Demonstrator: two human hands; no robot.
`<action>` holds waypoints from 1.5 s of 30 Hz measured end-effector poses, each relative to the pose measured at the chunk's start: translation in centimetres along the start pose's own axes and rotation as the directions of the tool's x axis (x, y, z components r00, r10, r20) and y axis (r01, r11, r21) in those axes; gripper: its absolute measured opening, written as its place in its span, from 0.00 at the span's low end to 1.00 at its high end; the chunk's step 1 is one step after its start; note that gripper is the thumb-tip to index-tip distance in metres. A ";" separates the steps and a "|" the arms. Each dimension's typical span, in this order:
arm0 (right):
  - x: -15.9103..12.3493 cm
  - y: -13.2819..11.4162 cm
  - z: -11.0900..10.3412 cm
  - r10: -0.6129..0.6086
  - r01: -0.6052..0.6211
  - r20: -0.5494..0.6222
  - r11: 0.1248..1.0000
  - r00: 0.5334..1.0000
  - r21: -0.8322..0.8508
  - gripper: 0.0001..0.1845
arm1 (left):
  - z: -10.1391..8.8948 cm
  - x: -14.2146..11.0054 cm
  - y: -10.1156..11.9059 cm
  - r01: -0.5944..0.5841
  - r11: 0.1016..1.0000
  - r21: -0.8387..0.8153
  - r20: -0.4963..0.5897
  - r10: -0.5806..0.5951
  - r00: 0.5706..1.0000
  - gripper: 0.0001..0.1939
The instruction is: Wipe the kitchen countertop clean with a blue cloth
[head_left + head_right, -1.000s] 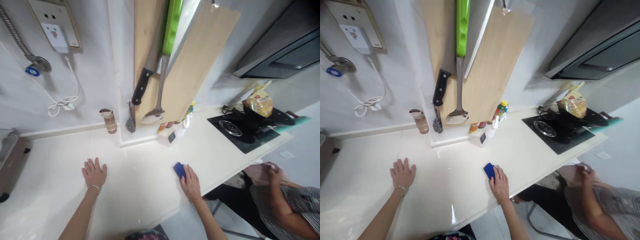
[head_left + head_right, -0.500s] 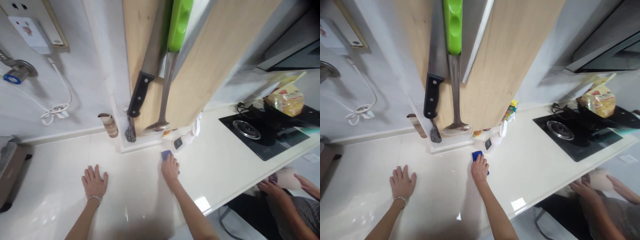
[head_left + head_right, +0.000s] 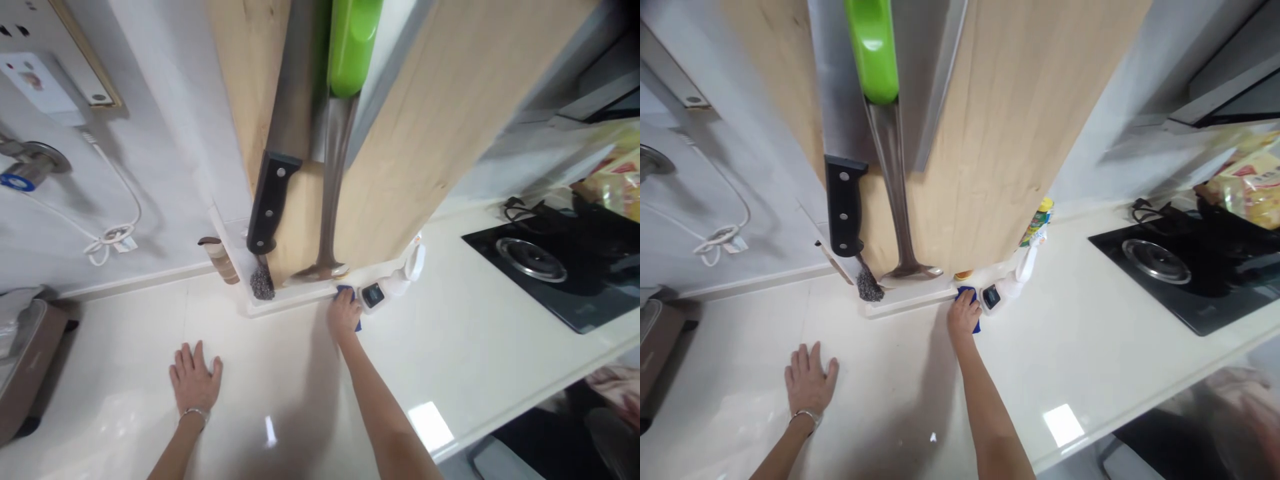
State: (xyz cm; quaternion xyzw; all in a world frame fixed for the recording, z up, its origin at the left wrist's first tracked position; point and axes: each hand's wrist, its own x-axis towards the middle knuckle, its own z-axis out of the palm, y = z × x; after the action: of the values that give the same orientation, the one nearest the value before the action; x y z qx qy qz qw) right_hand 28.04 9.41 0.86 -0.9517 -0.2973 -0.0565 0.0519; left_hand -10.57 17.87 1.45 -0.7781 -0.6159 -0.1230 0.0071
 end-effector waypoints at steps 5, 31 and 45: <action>0.7 0.4 -0.9 -0.009 0.008 0.042 1.000 0.999 0.019 0.31 | -0.1 0.1 0.0 -0.002 1.000 0.007 -0.002 0.002 1.000 0.34; -19.3 -16.4 -2.9 -0.749 0.675 0.129 0.647 0.650 0.356 0.32 | -0.3 -1.1 -0.1 0.032 0.999 -0.013 0.056 -0.031 0.998 0.32; -10.4 -25.9 -5.7 -0.749 0.758 0.263 0.646 0.608 0.091 0.25 | -0.3 -1.7 -0.2 0.043 0.997 -0.067 0.059 -0.039 0.998 0.34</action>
State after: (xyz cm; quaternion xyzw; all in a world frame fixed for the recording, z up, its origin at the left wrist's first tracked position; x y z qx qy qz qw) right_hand 4.29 24.02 6.74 -0.7368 -0.6729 0.0561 -0.0329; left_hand -11.13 16.26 1.37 -0.7682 -0.6272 -0.1218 -0.0396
